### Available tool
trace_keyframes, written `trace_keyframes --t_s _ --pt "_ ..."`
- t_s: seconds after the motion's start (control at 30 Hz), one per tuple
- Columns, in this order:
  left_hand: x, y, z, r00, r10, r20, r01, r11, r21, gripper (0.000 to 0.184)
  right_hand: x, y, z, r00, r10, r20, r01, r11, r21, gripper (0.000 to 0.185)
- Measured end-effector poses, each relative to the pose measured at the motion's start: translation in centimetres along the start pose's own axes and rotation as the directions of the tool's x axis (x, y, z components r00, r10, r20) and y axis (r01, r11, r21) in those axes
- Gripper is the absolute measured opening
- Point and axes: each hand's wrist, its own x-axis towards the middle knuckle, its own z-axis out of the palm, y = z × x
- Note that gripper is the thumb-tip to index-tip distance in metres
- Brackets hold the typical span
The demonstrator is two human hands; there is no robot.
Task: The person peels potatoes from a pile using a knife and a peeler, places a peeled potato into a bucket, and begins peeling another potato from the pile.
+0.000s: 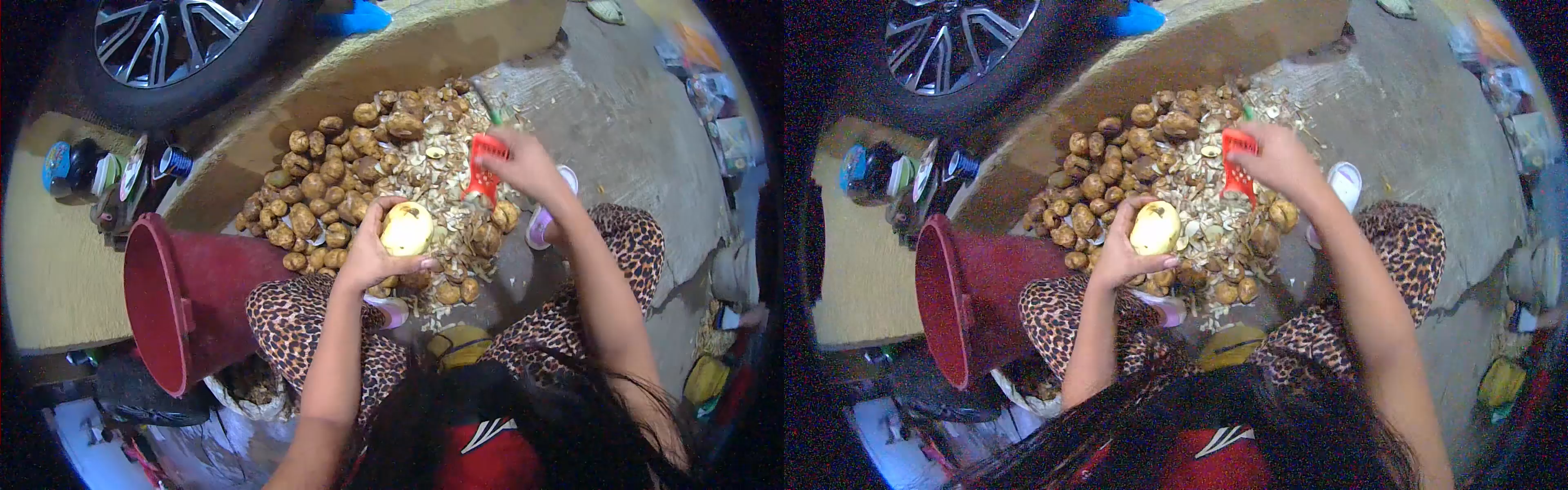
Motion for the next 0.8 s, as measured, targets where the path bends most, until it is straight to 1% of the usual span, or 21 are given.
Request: trace_keyframes --t_s 0.03,0.1,0.17,0.2,0.3,0.33,0.43,0.57,0.63,0.73,0.8 --pt "0.2 -0.2 -0.2 0.999 0.001 -0.040 -0.003 0.999 -0.046 0.085 -0.5 -0.6 0.5 0.994 -0.078 0.080 0.084 0.994 -0.073 0.020" --pt "0.3 -0.4 -0.7 0.995 0.007 -0.102 -0.011 0.999 -0.036 0.086 -2.1 -2.2 1.8 0.945 -0.209 0.253 0.261 0.946 -0.193 0.019" --pt "0.3 -0.6 -1.2 0.986 0.031 -0.161 -0.037 0.999 -0.031 0.086 -3.4 -3.8 2.5 0.844 -0.221 0.488 0.347 0.919 -0.185 0.017" --pt "0.4 -0.7 -1.6 0.990 0.004 -0.144 -0.007 1.000 -0.021 0.086 -4.0 -4.7 2.6 0.809 -0.290 0.511 0.413 0.900 -0.142 0.014" --pt "0.4 -1.1 -2.6 0.994 0.001 -0.112 0.002 1.000 0.025 0.087 -5.2 -4.9 3.6 0.755 -0.380 0.534 0.518 0.845 -0.131 0.009" --pt "0.5 -1.6 -2.9 0.994 0.037 -0.103 -0.031 0.998 0.062 0.086 -5.2 -4.8 3.8 0.741 -0.418 0.526 0.552 0.824 -0.123 0.008" --pt "0.0 -1.8 -3.0 0.993 0.002 -0.116 0.002 0.999 0.038 0.084 -5.4 -4.2 4.6 0.738 -0.435 0.516 0.569 0.812 -0.131 0.010" --pt "-0.2 -2.3 -3.2 0.994 0.042 -0.100 -0.031 0.994 0.108 0.087 -5.6 -4.1 5.0 0.740 -0.432 0.516 0.567 0.813 -0.132 0.011" --pt "-0.3 -2.0 -3.2 0.992 0.076 -0.101 -0.062 0.988 0.142 0.086 -5.7 -3.9 5.3 0.745 -0.423 0.516 0.563 0.813 -0.146 0.016" --pt "-0.2 -1.7 -2.8 0.989 0.018 -0.146 -0.009 0.998 0.059 0.082 -5.7 -3.9 6.2 0.789 -0.373 0.488 0.521 0.828 -0.209 0.015" --pt "-0.2 -1.3 -2.7 0.981 0.031 -0.189 0.009 0.978 0.206 0.080 -5.7 -3.3 7.4 0.803 -0.390 0.450 0.519 0.829 -0.208 0.015"
